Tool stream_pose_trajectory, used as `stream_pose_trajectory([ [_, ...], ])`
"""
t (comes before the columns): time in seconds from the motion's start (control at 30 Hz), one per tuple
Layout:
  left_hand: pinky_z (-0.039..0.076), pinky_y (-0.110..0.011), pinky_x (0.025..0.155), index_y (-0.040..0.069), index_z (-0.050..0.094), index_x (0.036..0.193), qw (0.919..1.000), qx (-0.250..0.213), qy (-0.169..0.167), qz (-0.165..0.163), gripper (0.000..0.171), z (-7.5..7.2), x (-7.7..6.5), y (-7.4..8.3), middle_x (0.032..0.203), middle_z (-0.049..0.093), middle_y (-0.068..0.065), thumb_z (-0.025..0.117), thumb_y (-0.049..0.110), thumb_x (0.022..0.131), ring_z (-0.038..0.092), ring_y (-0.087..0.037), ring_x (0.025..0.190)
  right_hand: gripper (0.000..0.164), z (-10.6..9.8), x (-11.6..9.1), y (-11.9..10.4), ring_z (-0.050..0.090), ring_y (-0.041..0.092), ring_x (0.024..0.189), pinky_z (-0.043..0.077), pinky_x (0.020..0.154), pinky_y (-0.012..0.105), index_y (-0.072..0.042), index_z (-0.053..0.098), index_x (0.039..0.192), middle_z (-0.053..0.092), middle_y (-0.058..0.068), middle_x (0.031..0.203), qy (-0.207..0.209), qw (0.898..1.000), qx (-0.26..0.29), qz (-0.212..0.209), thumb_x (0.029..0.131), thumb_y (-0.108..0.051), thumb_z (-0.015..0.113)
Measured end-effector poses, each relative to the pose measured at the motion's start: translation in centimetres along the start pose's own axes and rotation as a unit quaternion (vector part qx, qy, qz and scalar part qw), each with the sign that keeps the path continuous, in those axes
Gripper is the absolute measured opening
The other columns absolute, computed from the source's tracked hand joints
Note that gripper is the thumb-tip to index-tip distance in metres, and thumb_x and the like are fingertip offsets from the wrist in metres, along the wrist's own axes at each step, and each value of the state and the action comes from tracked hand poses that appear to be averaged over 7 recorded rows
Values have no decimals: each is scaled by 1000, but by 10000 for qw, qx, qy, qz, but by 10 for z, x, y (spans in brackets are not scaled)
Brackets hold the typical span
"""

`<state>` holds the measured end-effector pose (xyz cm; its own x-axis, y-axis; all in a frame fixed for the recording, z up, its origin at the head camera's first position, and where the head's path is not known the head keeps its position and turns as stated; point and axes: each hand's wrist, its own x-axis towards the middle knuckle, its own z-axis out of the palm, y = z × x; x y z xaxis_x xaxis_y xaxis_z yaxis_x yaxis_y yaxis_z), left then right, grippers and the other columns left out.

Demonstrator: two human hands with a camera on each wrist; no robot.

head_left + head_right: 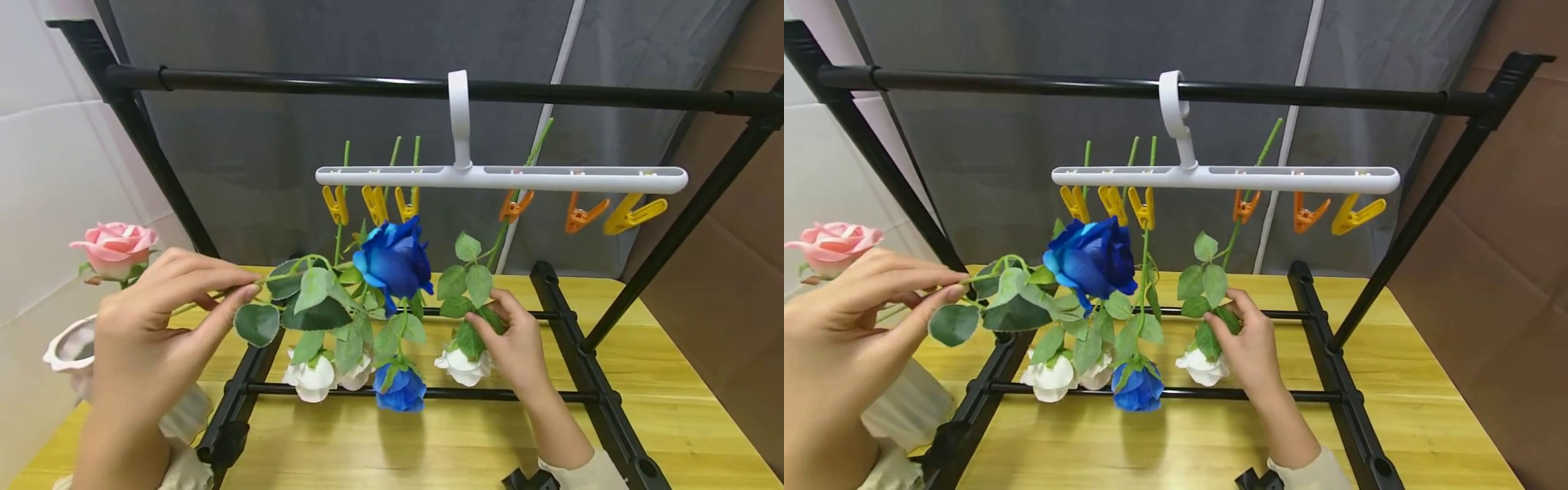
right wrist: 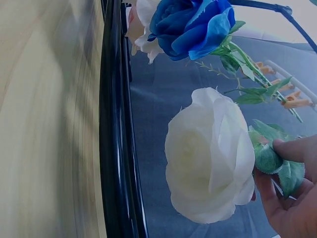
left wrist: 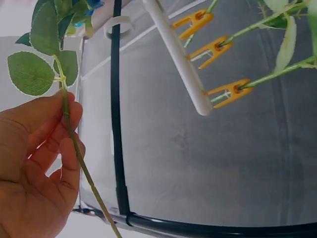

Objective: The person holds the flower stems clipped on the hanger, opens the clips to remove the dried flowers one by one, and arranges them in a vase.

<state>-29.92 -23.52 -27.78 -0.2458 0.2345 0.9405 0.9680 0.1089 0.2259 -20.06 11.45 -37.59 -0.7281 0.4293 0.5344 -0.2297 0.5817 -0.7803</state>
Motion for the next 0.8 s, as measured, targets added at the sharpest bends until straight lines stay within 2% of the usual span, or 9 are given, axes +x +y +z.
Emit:
stream_pose_trajectory([
  [0.1, 45, -13, 73, 1, 79, 93, 9996, -235, 84, 103, 24, -2, -3, -19, 89, 76, -10, 83, -9, 71, 58, -12, 81, 34, -1, 0, 0, 65, 4, 91, 55, 72, 15, -4, 65, 119, 75, 14, 95, 8, 10000, -41, 55, 86, -3, 75],
  [0.17, 45, -13, 73, 1, 79, 92, 9995, -278, 123, 130, 23, -3, -2, -25, 89, 76, -10, 82, -9, 72, 59, -13, 81, 34, -1, 1, 0, 67, 7, 90, 55, 71, 15, -4, 65, 119, 75, 15, 94, 32, 10000, -31, 66, 86, -2, 75],
  [0.33, 47, -9, 73, -4, 78, 89, 9992, -152, 348, -114, 14, -6, 8, -10, 84, 74, -10, 77, -10, 77, 58, -7, 81, 33, -1, 1, -1, 70, 17, 90, 55, 70, 15, -3, 65, 119, 75, 16, 95, 67, 9999, -22, 73, 87, -3, 74],
  [0.43, 47, -8, 71, -6, 77, 87, 9977, -137, 572, -349, 8, -6, 9, -6, 83, 74, -4, 76, -9, 79, 58, -3, 80, 34, 0, 1, -2, 70, 14, 89, 56, 70, 16, -3, 65, 120, 75, 16, 95, 58, 9999, 4, 106, 87, -2, 74],
  [0.57, 47, -8, 70, -7, 77, 87, 9936, -14, 846, -749, 6, -10, 4, -9, 83, 73, 8, 75, -7, 81, 57, -2, 78, 35, 1, 0, -3, 68, 5, 86, 56, 69, 17, -4, 65, 121, 75, 17, 97, 59, 9999, 59, 144, 87, -2, 73],
  [0.8, 46, -7, 67, -12, 75, 87, 9819, -414, 1503, -1076, 9, -16, -6, -23, 85, 74, 10, 73, -14, 79, 59, -5, 79, 36, 4, -3, -3, 70, 5, 86, 57, 70, 17, -5, 64, 122, 75, 17, 101, 99, 9998, 73, 134, 88, -1, 73],
])
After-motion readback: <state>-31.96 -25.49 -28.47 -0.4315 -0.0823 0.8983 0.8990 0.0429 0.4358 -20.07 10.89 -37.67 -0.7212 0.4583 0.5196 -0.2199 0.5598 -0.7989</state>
